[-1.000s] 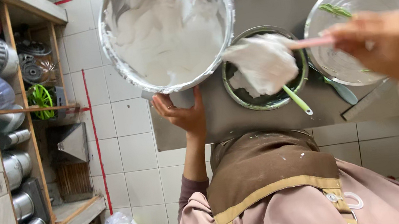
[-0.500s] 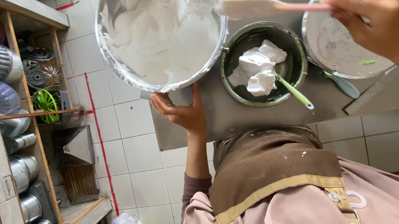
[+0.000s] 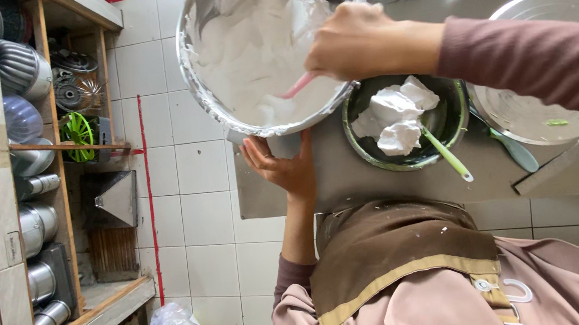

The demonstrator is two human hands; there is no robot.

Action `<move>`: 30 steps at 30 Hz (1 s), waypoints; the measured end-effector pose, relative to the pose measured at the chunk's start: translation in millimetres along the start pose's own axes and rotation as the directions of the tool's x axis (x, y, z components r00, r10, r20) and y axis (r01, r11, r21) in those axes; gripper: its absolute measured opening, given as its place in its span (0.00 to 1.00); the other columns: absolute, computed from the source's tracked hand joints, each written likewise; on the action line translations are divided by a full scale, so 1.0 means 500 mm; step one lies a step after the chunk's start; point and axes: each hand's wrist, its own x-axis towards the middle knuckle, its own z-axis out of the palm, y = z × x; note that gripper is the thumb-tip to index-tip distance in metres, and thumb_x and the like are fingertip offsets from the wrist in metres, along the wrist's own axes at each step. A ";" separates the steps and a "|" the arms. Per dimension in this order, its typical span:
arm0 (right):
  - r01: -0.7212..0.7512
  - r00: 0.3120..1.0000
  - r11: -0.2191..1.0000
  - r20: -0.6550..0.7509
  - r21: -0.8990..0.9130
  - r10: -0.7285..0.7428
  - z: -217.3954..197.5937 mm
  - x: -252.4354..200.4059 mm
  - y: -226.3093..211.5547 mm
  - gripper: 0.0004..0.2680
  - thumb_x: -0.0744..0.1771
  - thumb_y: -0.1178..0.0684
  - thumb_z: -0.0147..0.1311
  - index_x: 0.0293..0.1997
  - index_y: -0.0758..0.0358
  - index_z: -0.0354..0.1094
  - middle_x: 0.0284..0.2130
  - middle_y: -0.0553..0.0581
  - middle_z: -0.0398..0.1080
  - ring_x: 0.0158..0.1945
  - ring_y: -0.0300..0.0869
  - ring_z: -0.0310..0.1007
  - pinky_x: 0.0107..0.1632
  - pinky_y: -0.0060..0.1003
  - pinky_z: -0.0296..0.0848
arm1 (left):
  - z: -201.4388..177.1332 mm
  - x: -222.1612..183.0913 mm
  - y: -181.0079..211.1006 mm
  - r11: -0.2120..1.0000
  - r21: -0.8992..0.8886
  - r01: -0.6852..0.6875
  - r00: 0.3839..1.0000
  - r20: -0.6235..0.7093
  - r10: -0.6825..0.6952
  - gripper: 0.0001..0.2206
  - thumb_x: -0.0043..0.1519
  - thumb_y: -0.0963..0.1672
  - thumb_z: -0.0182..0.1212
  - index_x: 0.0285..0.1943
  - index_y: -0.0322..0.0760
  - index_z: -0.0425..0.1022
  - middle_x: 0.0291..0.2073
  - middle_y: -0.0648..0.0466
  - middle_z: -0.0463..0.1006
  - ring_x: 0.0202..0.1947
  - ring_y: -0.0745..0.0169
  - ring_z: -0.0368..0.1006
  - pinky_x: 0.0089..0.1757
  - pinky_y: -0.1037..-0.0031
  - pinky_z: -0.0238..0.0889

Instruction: The person prepares a multi-colored cake by mixing white frosting with dark crumbs, placing a dark cake layer onto a turntable, and applying frosting to the top of the layer using a small spatula.

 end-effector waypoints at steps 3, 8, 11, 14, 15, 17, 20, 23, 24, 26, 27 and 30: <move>-0.004 0.996 0.931 -0.077 0.366 0.034 -0.001 0.019 -0.004 0.07 0.68 0.43 0.53 0.39 0.43 0.79 0.26 0.51 0.77 0.30 0.50 0.78 0.30 0.46 0.76 | -0.003 0.000 -0.002 0.999 -0.017 -0.031 1.000 0.000 0.031 0.52 0.53 0.50 0.81 0.76 0.28 0.42 0.64 0.31 0.68 0.65 0.37 0.70 0.72 0.49 0.45; -0.065 0.993 0.725 -0.028 0.686 0.116 0.016 -0.005 0.037 0.11 0.65 0.39 0.57 0.48 0.41 0.80 0.32 0.52 0.80 0.30 0.49 0.78 0.32 0.42 0.75 | 0.001 -0.004 -0.008 1.000 0.000 -0.031 0.999 0.015 0.031 0.51 0.54 0.51 0.81 0.76 0.29 0.42 0.63 0.34 0.71 0.65 0.38 0.71 0.72 0.49 0.44; -0.144 0.979 0.698 -0.002 0.701 0.203 0.036 -0.059 0.063 0.12 0.66 0.38 0.57 0.50 0.43 0.79 0.31 0.54 0.80 0.27 0.50 0.78 0.32 0.42 0.74 | 0.004 -0.005 -0.013 0.997 -0.075 0.023 0.999 0.029 -0.021 0.51 0.53 0.50 0.81 0.75 0.28 0.43 0.64 0.30 0.66 0.68 0.30 0.64 0.69 0.53 0.52; -0.075 0.933 0.681 -0.190 0.728 0.306 0.073 -0.162 0.076 0.11 0.67 0.43 0.58 0.51 0.47 0.80 0.31 0.58 0.78 0.28 0.50 0.76 0.33 0.41 0.71 | -0.004 -0.003 -0.019 0.998 -0.054 0.026 0.999 0.040 -0.024 0.52 0.51 0.49 0.82 0.75 0.27 0.42 0.67 0.30 0.63 0.70 0.32 0.60 0.66 0.50 0.57; -0.045 0.907 0.677 -0.254 0.735 0.337 0.087 -0.196 0.077 0.11 0.68 0.44 0.58 0.53 0.49 0.79 0.31 0.59 0.77 0.28 0.49 0.75 0.33 0.40 0.70 | -0.005 -0.002 -0.022 0.998 0.043 -0.040 0.998 0.042 0.038 0.53 0.50 0.50 0.82 0.75 0.28 0.41 0.67 0.36 0.65 0.70 0.42 0.64 0.68 0.42 0.52; -0.123 0.852 0.694 -0.283 0.709 0.441 0.116 -0.288 0.058 0.09 0.68 0.47 0.61 0.52 0.50 0.80 0.28 0.55 0.76 0.26 0.43 0.73 0.33 0.38 0.68 | -0.002 -0.004 -0.024 0.999 0.022 -0.048 0.998 0.044 0.047 0.53 0.52 0.50 0.82 0.75 0.27 0.40 0.68 0.36 0.60 0.72 0.36 0.57 0.65 0.46 0.58; -0.132 0.690 0.784 -0.512 0.607 0.512 0.165 -0.423 0.005 0.08 0.67 0.54 0.64 0.49 0.63 0.77 0.28 0.59 0.75 0.26 0.42 0.71 0.31 0.35 0.66 | 0.005 -0.003 -0.035 0.995 -0.088 -0.039 0.998 0.049 0.043 0.53 0.55 0.50 0.80 0.77 0.27 0.38 0.71 0.33 0.51 0.74 0.33 0.53 0.63 0.52 0.64; -0.164 0.536 0.722 -0.554 0.672 0.637 0.252 -0.505 -0.067 0.08 0.69 0.57 0.62 0.53 0.64 0.76 0.31 0.60 0.76 0.26 0.41 0.69 0.27 0.33 0.66 | 0.007 -0.003 -0.032 0.988 -0.152 -0.024 0.999 0.044 0.031 0.52 0.56 0.49 0.80 0.77 0.28 0.37 0.72 0.31 0.48 0.74 0.31 0.54 0.62 0.53 0.66; -0.160 0.507 0.684 -0.535 0.712 0.676 0.292 -0.496 -0.112 0.06 0.71 0.58 0.60 0.54 0.62 0.75 0.33 0.59 0.76 0.27 0.39 0.70 0.29 0.31 0.67 | 0.004 -0.003 -0.030 0.992 -0.124 -0.031 0.999 0.036 0.036 0.52 0.55 0.48 0.80 0.77 0.28 0.38 0.71 0.32 0.48 0.73 0.28 0.53 0.62 0.53 0.66; -0.408 0.610 0.715 -0.412 0.568 0.676 0.351 -0.503 -0.179 0.04 0.70 0.57 0.60 0.50 0.55 0.76 0.28 0.55 0.74 0.26 0.39 0.71 0.29 0.33 0.68 | 0.001 0.001 -0.028 0.992 -0.124 -0.017 0.999 0.041 0.022 0.52 0.55 0.48 0.81 0.77 0.29 0.39 0.71 0.33 0.49 0.73 0.28 0.55 0.61 0.53 0.67; -0.588 0.703 0.748 -0.264 0.308 0.660 0.373 -0.506 -0.210 0.05 0.68 0.55 0.61 0.45 0.51 0.80 0.21 0.52 0.71 0.23 0.40 0.71 0.26 0.36 0.67 | 0.000 0.003 -0.027 0.993 -0.119 0.001 0.999 0.042 0.004 0.52 0.54 0.47 0.81 0.77 0.29 0.39 0.70 0.33 0.50 0.72 0.28 0.57 0.61 0.53 0.67; -0.382 0.467 0.565 -0.375 0.731 0.801 0.414 -0.525 -0.241 0.04 0.73 0.53 0.62 0.52 0.57 0.75 0.38 0.54 0.77 0.32 0.41 0.73 0.35 0.30 0.70 | -0.004 0.007 -0.021 0.982 -0.187 0.027 0.999 0.046 -0.019 0.51 0.56 0.46 0.81 0.77 0.28 0.39 0.71 0.30 0.48 0.71 0.28 0.61 0.62 0.52 0.65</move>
